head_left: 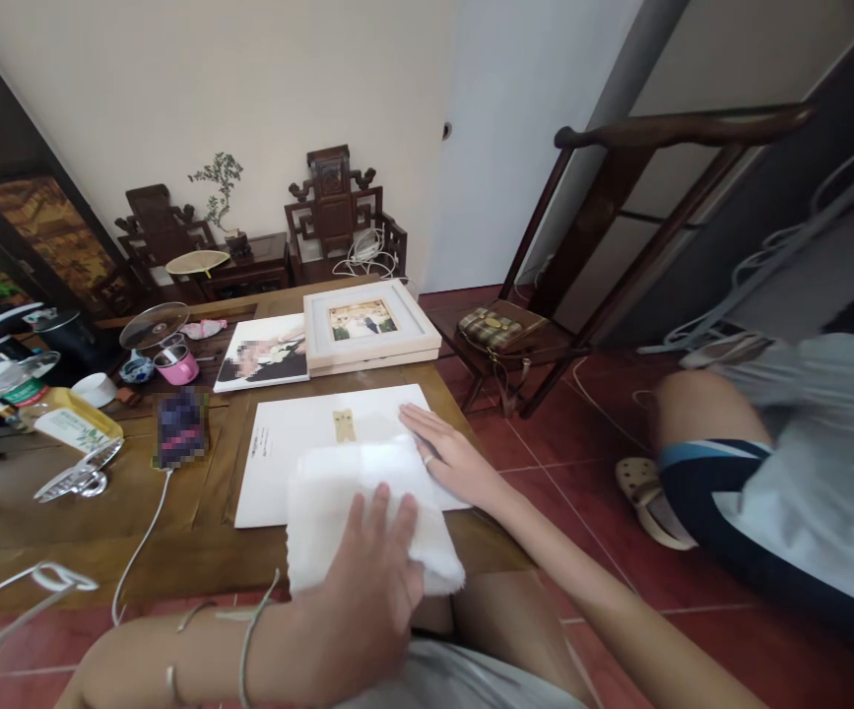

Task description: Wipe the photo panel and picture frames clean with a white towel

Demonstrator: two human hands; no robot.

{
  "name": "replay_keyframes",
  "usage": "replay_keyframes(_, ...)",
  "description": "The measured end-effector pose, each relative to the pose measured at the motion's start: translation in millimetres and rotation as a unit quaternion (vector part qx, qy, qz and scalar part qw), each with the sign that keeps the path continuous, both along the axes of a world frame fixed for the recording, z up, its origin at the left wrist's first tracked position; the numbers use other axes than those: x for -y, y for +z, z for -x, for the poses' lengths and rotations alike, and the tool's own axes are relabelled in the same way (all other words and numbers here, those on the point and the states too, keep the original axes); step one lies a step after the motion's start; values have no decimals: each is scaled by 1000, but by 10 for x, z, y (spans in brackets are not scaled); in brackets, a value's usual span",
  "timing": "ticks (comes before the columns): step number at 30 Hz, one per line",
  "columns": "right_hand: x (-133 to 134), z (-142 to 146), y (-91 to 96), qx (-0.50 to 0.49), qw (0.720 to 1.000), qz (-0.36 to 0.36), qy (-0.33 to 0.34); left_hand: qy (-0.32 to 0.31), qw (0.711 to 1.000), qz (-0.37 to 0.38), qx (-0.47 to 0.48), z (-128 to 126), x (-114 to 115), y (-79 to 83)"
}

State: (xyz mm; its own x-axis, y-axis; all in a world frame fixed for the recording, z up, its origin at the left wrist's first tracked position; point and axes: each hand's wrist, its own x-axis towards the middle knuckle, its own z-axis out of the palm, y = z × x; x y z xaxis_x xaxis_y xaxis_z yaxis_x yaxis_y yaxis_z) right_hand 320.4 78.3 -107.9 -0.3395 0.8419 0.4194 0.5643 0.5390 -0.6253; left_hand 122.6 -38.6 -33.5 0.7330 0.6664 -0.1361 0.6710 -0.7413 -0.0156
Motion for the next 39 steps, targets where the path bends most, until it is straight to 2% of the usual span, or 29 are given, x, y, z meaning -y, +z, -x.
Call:
replay_keyframes(3, -6, 2, 0, -11, 1000, 7, -5, 14, 999, 45, 0, -1, -153, 133)
replay_keyframes(6, -14, -8, -2, -48, 998, 34, -17, 55, 997, 55, 0, -43, -558, 257)
replay_keyframes(9, -31, -34, -24, -112, 988, 88, -53, 80, 996, 49, 2, -121, -953, 256)
replay_keyframes(12, -53, -67, -52, -212, 964, 133, -84, 50, 997, 56, -9, -228, -1122, 182)
replay_keyframes(15, -65, -88, -51, -289, 945, 133, -80, -6, 998, 60, -7, -308, -1000, 134)
replay_keyframes(19, -49, -77, -12, -314, 937, 131, -84, -113, 991, 66, 11, -257, -573, 162)
replay_keyframes(21, -32, -60, 7, -292, 944, 130, -82, -143, 986, 83, 4, -171, -370, 213)
replay_keyframes(24, -16, -38, 25, -205, 971, 109, -57, -118, 987, 107, -20, -33, -216, 335)
replay_keyframes(26, -18, -28, 22, -153, 984, 79, -31, -79, 990, 116, -31, 43, -250, 432)
replay_keyframes(29, -26, -15, 6, -107, 993, 41, -18, -15, 993, 111, -32, 123, -508, 534)
replay_keyframes(31, -22, -3, 6, -79, 996, 19, -20, 26, 995, 90, -19, 137, -779, 548)
replay_keyframes(33, -6, 11, 25, -52, 998, -6, -16, 41, 996, 78, 7, 92, -1077, 526)
replay_keyframes(36, 26, 24, 67, -24, 999, -29, -15, -19, 992, 89, 86, -101, -1464, 470)
replay_keyframes(39, 45, 23, 87, -8, 999, -37, -29, -51, 986, 93, 127, -339, -1689, 411)
